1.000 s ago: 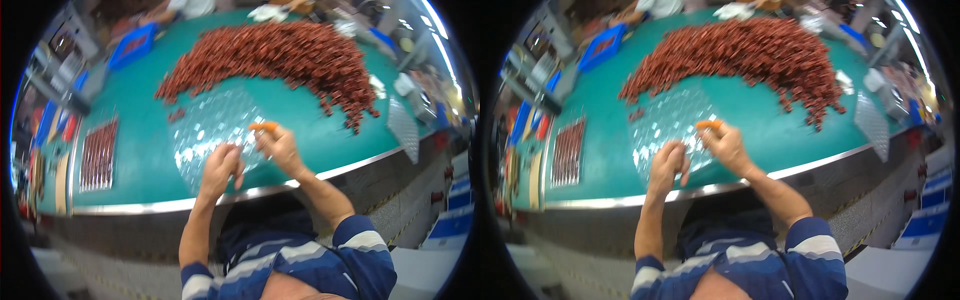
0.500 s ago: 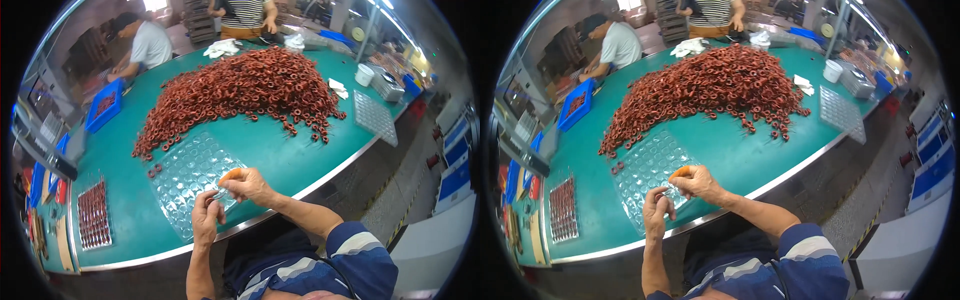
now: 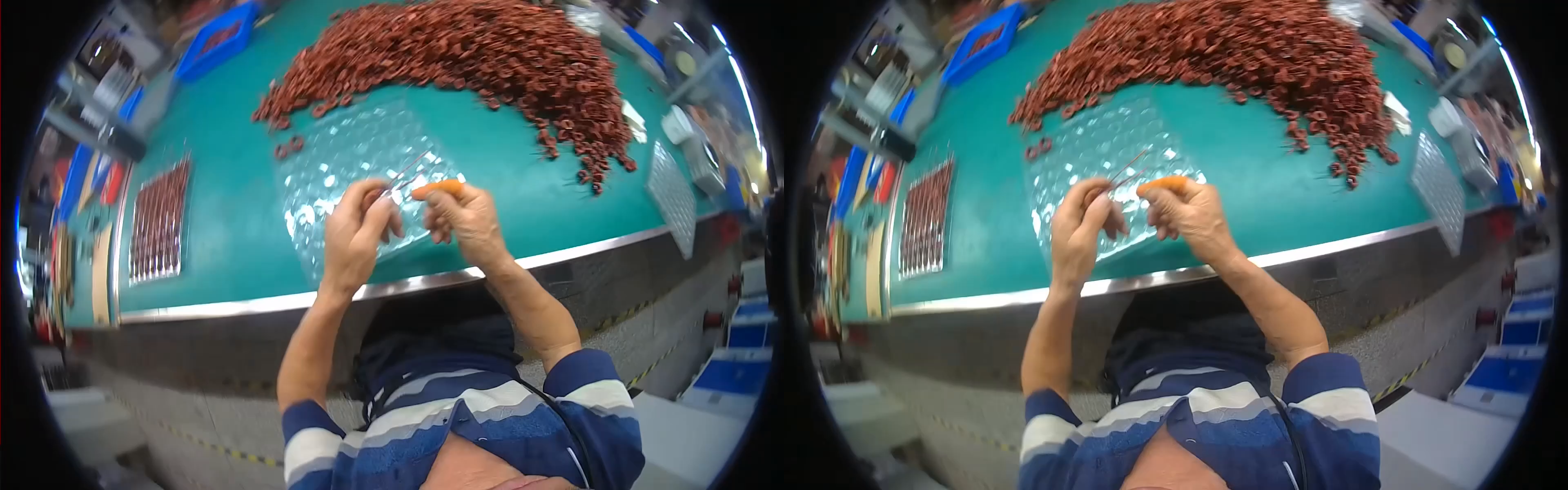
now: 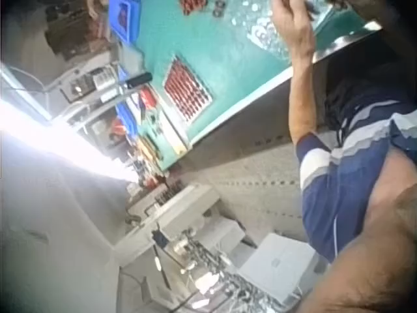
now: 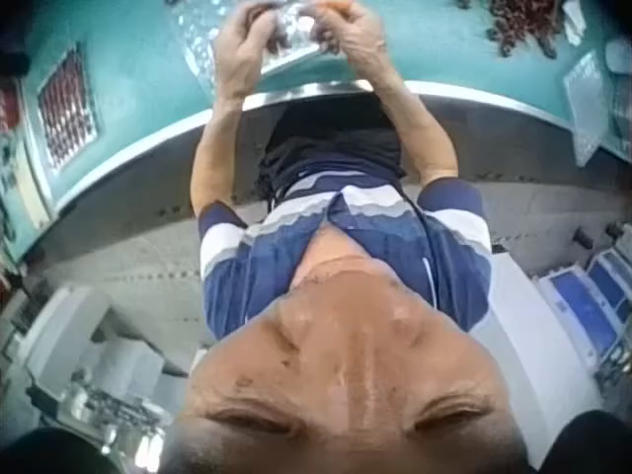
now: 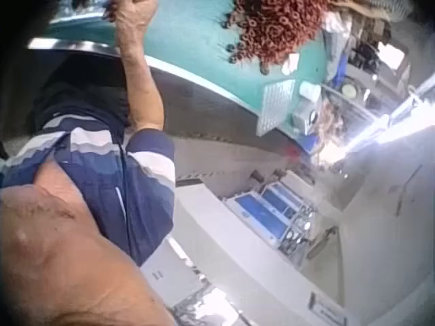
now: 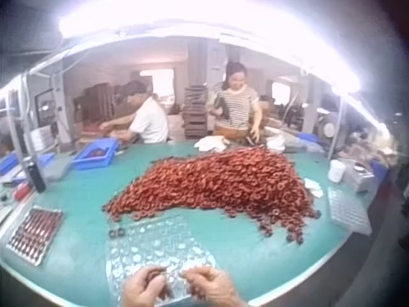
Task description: The worker picks up small copper coils from a large pile and carefully arranges them into a plastic grid tray.
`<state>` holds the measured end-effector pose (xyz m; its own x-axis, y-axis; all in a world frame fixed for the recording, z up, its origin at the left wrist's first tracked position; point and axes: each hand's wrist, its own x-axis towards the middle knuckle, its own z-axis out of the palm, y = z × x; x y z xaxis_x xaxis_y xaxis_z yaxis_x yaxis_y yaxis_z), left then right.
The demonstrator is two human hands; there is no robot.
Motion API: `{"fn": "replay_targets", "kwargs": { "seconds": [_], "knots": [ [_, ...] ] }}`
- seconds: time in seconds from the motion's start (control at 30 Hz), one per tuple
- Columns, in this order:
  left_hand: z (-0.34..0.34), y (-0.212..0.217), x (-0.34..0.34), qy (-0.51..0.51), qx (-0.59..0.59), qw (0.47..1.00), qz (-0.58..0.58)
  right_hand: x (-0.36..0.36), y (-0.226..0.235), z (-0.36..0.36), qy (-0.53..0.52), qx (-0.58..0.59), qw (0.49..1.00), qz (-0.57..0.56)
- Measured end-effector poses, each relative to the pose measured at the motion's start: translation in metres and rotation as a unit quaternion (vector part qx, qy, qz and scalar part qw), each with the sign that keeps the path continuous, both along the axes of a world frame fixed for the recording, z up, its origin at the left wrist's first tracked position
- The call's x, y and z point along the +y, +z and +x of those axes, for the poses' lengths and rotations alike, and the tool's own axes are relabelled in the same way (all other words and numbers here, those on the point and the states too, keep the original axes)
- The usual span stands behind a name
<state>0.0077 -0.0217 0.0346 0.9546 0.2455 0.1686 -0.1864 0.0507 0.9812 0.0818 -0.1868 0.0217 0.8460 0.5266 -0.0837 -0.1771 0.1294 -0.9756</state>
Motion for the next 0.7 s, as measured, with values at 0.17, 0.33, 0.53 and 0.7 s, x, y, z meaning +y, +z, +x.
{"fn": "replay_targets", "kwargs": {
  "seconds": [0.17, 0.33, 0.53, 0.7],
  "knots": [
    [0.007, -0.007, 0.013, 0.006, -0.011, 0.972, 0.235, 0.016, -0.015, 0.002, 0.045, 0.015, 0.997, 0.061],
    [0.010, -0.001, 0.013, 0.003, -0.058, 0.930, 0.363, 0.011, -0.014, 0.008, 0.070, 0.085, 0.991, 0.074],
    [0.003, 0.022, 0.031, -0.165, -0.009, 0.896, 0.411, 0.011, -0.007, 0.008, 0.122, 0.127, 0.984, 0.040],
    [-0.003, 0.029, 0.034, -0.243, 0.015, 0.862, 0.444, 0.009, -0.014, -0.001, 0.111, 0.106, 0.988, 0.008]
  ]
}}
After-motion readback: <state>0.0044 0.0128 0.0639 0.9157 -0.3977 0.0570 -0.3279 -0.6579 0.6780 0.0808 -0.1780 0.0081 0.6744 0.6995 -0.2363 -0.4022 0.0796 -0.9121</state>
